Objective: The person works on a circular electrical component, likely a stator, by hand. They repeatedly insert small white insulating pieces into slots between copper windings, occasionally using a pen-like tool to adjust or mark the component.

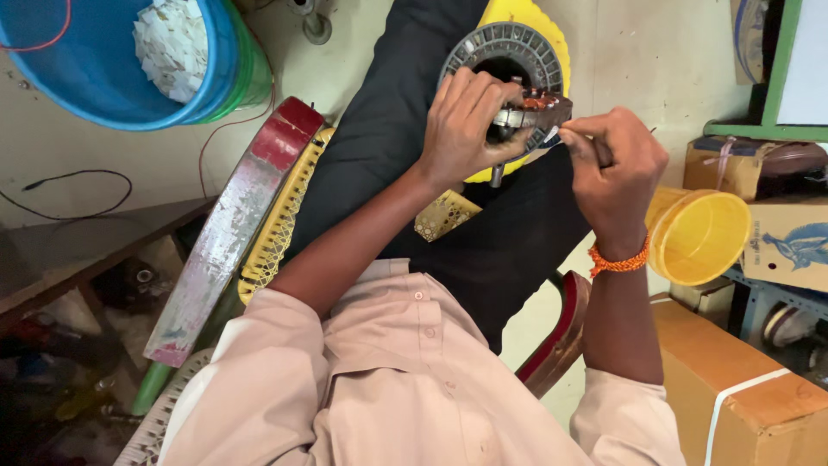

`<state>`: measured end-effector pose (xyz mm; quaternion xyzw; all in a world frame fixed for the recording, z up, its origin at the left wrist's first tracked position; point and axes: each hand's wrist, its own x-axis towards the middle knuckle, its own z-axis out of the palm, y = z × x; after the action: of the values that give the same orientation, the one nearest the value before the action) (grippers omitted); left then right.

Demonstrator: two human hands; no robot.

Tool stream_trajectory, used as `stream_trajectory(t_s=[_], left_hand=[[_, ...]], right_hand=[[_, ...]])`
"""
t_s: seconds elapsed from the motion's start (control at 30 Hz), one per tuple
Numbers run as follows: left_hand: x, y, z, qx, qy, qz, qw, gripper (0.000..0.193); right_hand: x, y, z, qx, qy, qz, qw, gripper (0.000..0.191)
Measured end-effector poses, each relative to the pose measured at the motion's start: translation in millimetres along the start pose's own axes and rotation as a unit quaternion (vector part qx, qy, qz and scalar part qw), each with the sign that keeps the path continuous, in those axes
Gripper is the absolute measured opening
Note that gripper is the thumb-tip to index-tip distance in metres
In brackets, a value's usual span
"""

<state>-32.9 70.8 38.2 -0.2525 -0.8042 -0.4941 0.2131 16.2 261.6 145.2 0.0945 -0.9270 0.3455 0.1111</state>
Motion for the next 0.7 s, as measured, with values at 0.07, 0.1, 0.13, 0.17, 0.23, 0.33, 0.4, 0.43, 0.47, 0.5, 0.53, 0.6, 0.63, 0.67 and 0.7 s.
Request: stream_trajectory(t_s=[0.07, 0.1, 0.13, 0.17, 0.23, 0.33, 0.4, 0.43, 0.47, 0.5, 0.53, 0.6, 0.63, 0.67, 0.7], left_hand=[[1, 0, 1, 0.001, 0.007, 0.006, 1.000, 0.048], [1, 0, 2, 0.000, 0.006, 0.004, 1.000, 0.048], [2, -1, 2, -0.002, 0.005, 0.004, 1.000, 0.049], [4, -1, 1, -0.004, 0.003, 0.004, 1.000, 0.049], [6, -1, -4, -0.007, -0.009, 0.021, 1.000, 0.047], [12, 3, -17, -0.045, -0.042, 0.013, 0.998, 0.044], [21, 7, -24, -0.089, -0.069, -0.070, 0.991, 0.040], [27, 9, -23, -0.114, -0.082, -0.140, 0.980, 0.037], [35, 10, -22, -0.138, -0.095, -0.211, 0.963, 0.034], [44, 9, -18, -0.117, -0.140, -0.239, 0.954, 0.035], [57, 2, -13, -0.096, -0.183, -0.267, 0.941, 0.035], [71, -11, -6, -0.097, -0.235, -0.283, 0.925, 0.031], [74, -16, -3, -0.119, -0.243, -0.272, 0.924, 0.026], [74, -21, -1, -0.140, -0.251, -0.261, 0.922, 0.022], [71, -25, 0, -0.164, -0.261, -0.269, 0.913, 0.020]], right_hand=[[1, 2, 0, -0.023, 0.007, 0.024, 0.999, 0.012], [2, 5, 1, -0.023, 0.011, 0.013, 1.000, 0.012], [8, 9, 2, -0.024, 0.017, 0.003, 1.000, 0.012], [14, 14, 3, -0.025, 0.023, -0.008, 0.999, 0.012], [25, 22, 9, -0.009, 0.004, -0.011, 1.000, 0.010], [46, 33, 17, -0.023, -0.015, -0.035, 0.999, 0.010], [57, 41, 21, -0.035, -0.029, -0.069, 0.997, 0.011], [63, 44, 23, -0.037, -0.035, -0.094, 0.994, 0.011], [66, 45, 24, -0.038, -0.041, -0.118, 0.991, 0.011], [68, 46, 25, -0.050, -0.048, -0.114, 0.991, 0.012], [69, 46, 26, -0.063, -0.055, -0.110, 0.990, 0.013], [71, 42, 27, -0.078, -0.063, -0.094, 0.991, 0.014], [70, 39, 26, -0.080, -0.063, -0.082, 0.991, 0.015], [69, 35, 26, -0.082, -0.062, -0.069, 0.992, 0.016], [66, 30, 25, -0.065, -0.068, -0.042, 0.995, 0.015]])
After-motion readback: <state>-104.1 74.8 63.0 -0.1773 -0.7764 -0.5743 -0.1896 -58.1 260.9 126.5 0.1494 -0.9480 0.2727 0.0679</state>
